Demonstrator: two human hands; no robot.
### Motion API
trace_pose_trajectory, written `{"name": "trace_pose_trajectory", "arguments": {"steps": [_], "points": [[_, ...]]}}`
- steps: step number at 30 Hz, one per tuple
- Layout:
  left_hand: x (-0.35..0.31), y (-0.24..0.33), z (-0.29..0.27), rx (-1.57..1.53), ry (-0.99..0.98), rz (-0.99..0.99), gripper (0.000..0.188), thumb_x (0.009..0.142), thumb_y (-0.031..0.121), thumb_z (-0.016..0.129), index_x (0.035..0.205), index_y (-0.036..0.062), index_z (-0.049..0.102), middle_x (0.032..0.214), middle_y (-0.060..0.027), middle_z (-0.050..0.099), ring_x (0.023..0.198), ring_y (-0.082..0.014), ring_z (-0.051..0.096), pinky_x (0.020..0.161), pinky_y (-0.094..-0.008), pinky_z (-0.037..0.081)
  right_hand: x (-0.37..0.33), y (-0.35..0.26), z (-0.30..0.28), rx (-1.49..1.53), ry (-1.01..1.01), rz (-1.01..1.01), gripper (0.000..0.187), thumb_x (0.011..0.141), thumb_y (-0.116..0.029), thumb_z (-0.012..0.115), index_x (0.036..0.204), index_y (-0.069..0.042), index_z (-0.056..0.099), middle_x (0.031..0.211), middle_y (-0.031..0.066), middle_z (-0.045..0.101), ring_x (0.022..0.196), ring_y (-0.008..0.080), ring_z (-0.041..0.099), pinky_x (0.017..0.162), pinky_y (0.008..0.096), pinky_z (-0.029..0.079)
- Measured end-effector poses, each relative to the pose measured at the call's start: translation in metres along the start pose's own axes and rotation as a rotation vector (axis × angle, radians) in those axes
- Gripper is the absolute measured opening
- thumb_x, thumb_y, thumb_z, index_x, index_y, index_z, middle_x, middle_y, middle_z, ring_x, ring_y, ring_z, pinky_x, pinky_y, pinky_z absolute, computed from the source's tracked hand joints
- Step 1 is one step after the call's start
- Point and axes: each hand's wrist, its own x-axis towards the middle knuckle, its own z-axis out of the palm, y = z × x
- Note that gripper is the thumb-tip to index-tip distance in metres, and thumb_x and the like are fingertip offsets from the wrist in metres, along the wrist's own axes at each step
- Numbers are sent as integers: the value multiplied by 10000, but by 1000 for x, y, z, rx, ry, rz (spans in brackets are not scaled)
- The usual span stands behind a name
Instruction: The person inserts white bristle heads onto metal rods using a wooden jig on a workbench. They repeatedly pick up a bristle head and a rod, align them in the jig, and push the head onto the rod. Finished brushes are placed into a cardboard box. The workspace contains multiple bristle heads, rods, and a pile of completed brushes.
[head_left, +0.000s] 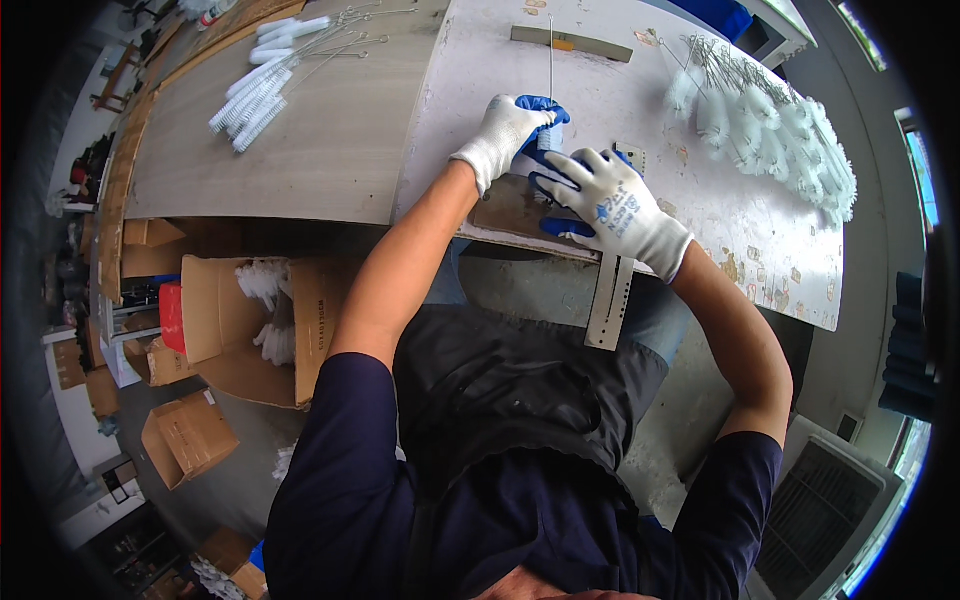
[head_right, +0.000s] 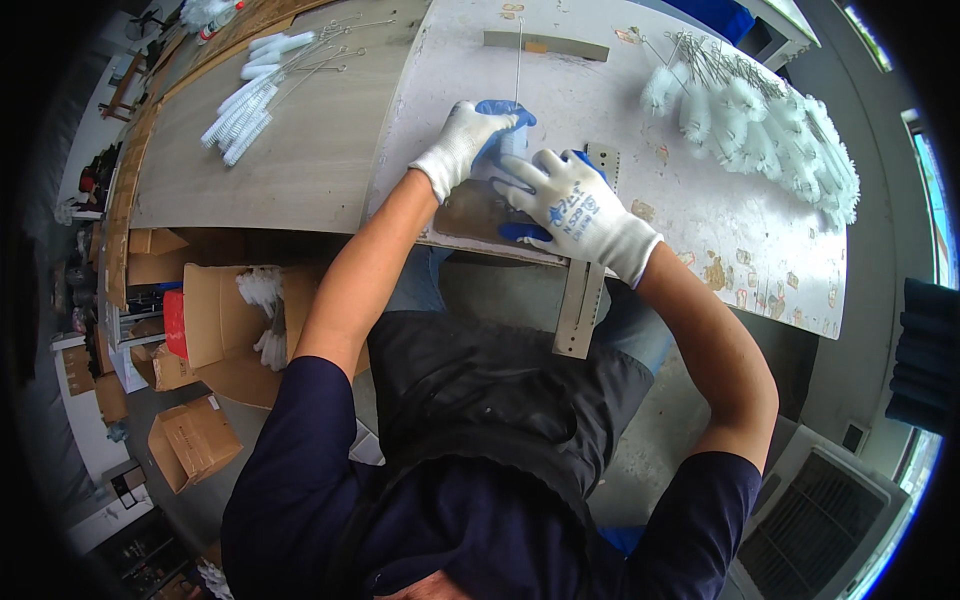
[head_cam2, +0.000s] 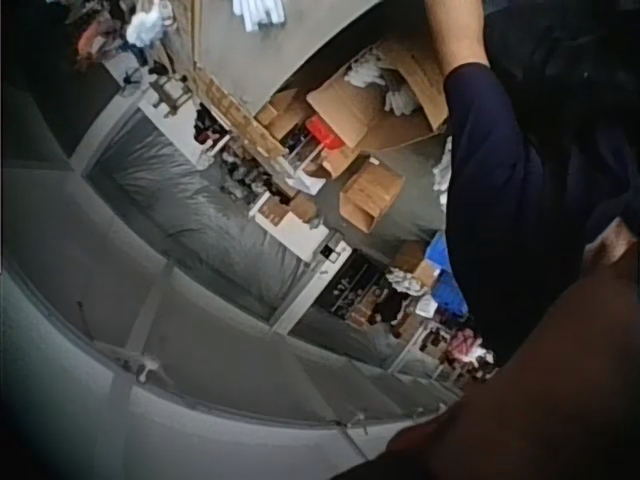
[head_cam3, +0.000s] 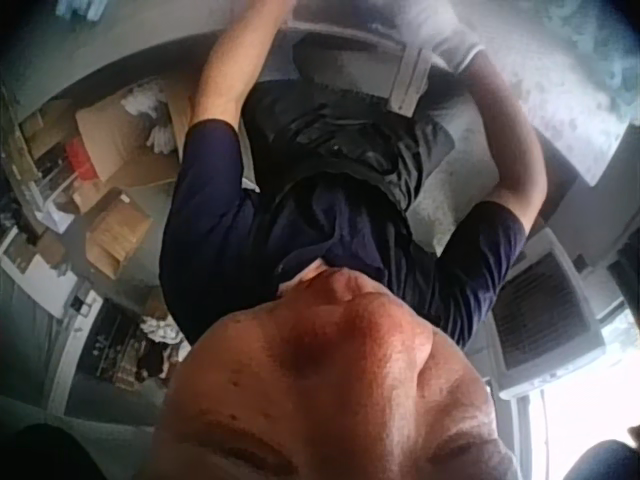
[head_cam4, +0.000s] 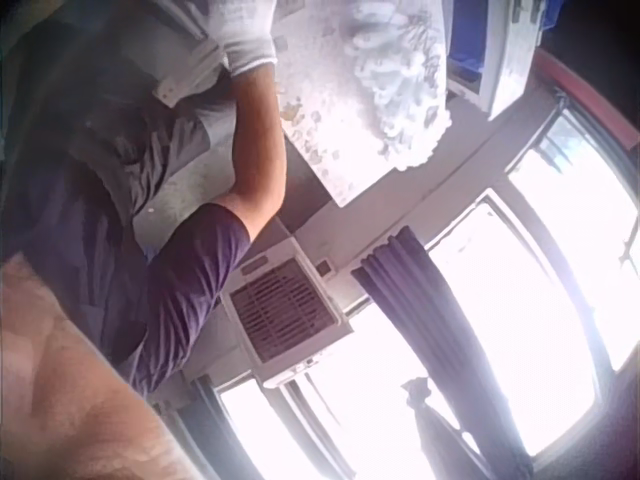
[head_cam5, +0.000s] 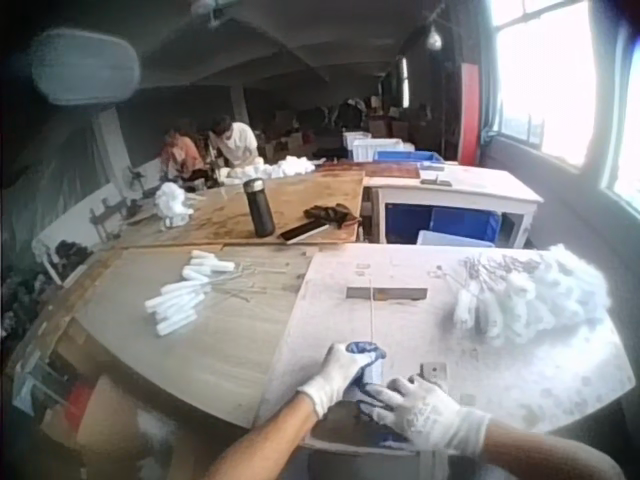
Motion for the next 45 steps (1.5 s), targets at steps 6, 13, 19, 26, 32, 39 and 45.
{"name": "trace_pose_trajectory", "arguments": {"steps": [6, 13, 19, 26, 32, 39, 45], "points": [[1, -1, 6, 8, -7, 65, 167, 843, 118, 781, 974, 15, 785, 877, -83, 771, 725, -159, 690, 632, -337, 566, 26, 17, 8, -78, -176, -146, 427, 886, -368, 664, 1212, -92, 661, 1302, 123, 599, 1106, 266, 603, 886, 415, 511], [-13, 31, 48, 457, -142, 32, 186, 942, 142, 675, 1043, 10, 758, 909, -83, 768, 753, -157, 710, 674, -312, 567, 17, 21, 36, -5, -75, -151, 247, 867, -328, 670, 926, -89, 686, 1112, 129, 652, 1031, 281, 643, 859, 425, 536], [-41, 15, 30, 237, 94, 230, 229, 919, 239, 683, 964, 30, 765, 854, -115, 772, 738, -231, 731, 726, -367, 568, 24, 15, 26, 71, -100, -130, 172, 884, -315, 655, 856, -152, 701, 866, 60, 700, 839, 249, 691, 740, 410, 527], [-151, -23, 0, 167, 295, 387, 314, 972, 228, 687, 1154, -27, 663, 1123, -184, 729, 1064, -296, 700, 937, -406, 539, -2, -10, 44, 62, -12, 60, 233, 921, -266, 641, 1079, -106, 704, 866, 144, 707, 807, 348, 677, 753, 487, 509], [-209, -54, 21, 132, 319, 329, 243, 843, 198, 715, 1013, 27, 682, 893, -189, 704, 852, -358, 698, 784, -446, 549, 6, -38, 25, 291, -202, 517, 176, 969, -198, 604, 1028, -61, 698, 911, 176, 738, 850, 362, 689, 1106, 514, 401], [-197, -105, 101, -34, 124, 48, 264, 809, 236, 717, 915, -4, 691, 849, -181, 717, 812, -343, 704, 752, -427, 554, 12, -47, 47, 245, -192, 489, 301, 997, -273, 549, 1116, -46, 706, 881, 123, 675, 795, 298, 618, 918, 443, 409], [-194, -103, 109, -282, 7, -12, 231, 811, 229, 719, 909, 20, 707, 791, -141, 702, 736, -303, 685, 674, -413, 535, 10, -56, 53, 720, -225, 793, 352, 1012, -290, 502, 1144, -37, 709, 806, 64, 598, 692, 220, 534, 731, 368, 386]]}}
